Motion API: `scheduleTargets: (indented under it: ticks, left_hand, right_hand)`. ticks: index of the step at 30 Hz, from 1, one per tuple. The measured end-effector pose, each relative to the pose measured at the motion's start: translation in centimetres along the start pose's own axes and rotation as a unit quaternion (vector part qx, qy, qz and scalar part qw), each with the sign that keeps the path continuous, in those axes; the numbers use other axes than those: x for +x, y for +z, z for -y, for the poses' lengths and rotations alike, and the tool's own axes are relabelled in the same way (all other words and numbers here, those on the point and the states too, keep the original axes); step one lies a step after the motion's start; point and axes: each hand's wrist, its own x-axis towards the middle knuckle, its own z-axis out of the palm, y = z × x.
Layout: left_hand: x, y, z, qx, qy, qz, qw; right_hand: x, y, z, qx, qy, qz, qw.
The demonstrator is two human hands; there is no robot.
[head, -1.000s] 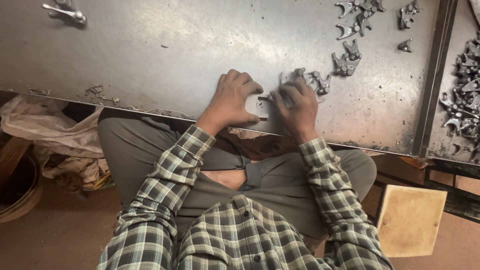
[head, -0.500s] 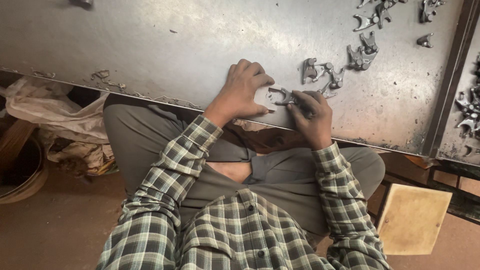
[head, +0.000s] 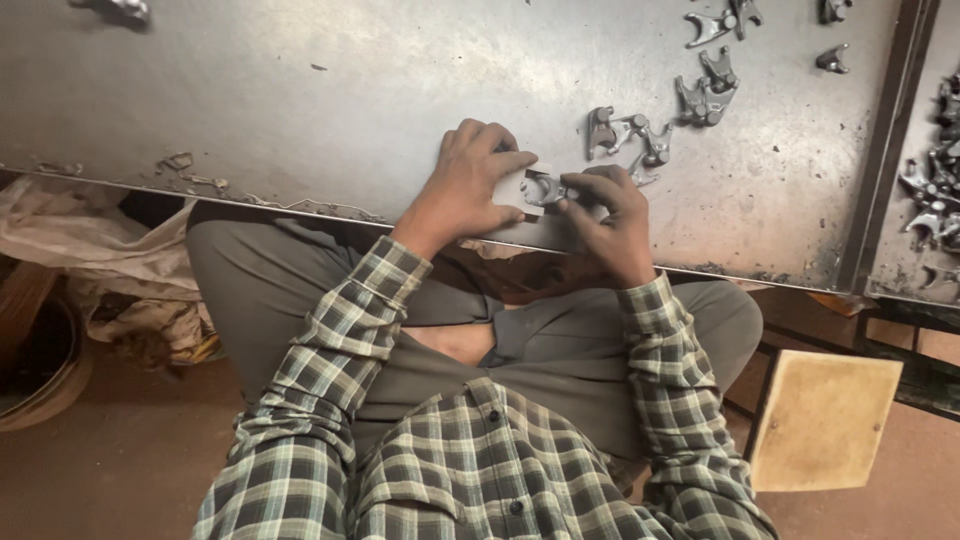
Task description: The person sits at a metal table and sorts small metal castings, picking up individual fork-shaped parts by hand, turning them over, and placing them into separate groups on the table. They occasionally sweep parts together and continue handling them one at a time.
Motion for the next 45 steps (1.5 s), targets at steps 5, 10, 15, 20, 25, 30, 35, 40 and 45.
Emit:
scheduleTargets:
  ticks: [5, 10, 15, 20, 25, 30, 35, 40, 45]
  left_hand:
    - [0.1, 0.2, 0.0, -0.002, -0.009, 0.008, 1.000]
    - [0.0, 1.0, 0.9, 0.006, -0.001, 0.009, 1.000]
    - [0.5, 1.7, 1.5, 0.037, 0.021, 0.001, 0.999]
    - [0.5, 1.3, 1.2, 0.034, -0.004, 0.013, 0.999]
    - [0.5, 1.1, 0.9, 0.032, -0.025, 0.023, 0.999]
    - [0.4, 0.9, 0.9, 0.032, -0.025, 0.021, 0.999]
    - [0.4, 1.1, 0.9, 0.031, -0.033, 0.029, 0.999]
    - [0.3, 1.1, 1.0, 0.037, -0.031, 0.027, 0.998]
    - [0.3, 1.0, 0.9, 0.037, -0.030, 0.030, 0.998]
  right_hand:
    - [0.2, -2.6, -1.1, 0.148, 0.133, -0.111, 0.974]
    - [-0.2, -2.3, -0.4, -0.035, 0.053, -0.030, 0.998]
    - [-0.1, 0.1, -0.3, -0.135, -0.007, -0.020, 0.991]
    - [-0.2, -1.3, -3.2, 0.094, 0.045, -0.063, 0.993]
    - [-0.1, -4.3, -6.1, 0.494, 0.135, -0.114, 0.852]
    - [-0.2, -3.7, -5.5, -0.112, 0.183, -0.112, 0.970]
    - [-0.1, -2.0, -3.4, -0.208, 0.175, -0.133, 0.953]
    - [0.3, -2.2, -3.0, -0.256, 0.141, -0.131, 0.947]
    - [-0.1, -2.4, -3.2, -0.251, 0.136, -0.100, 0.953]
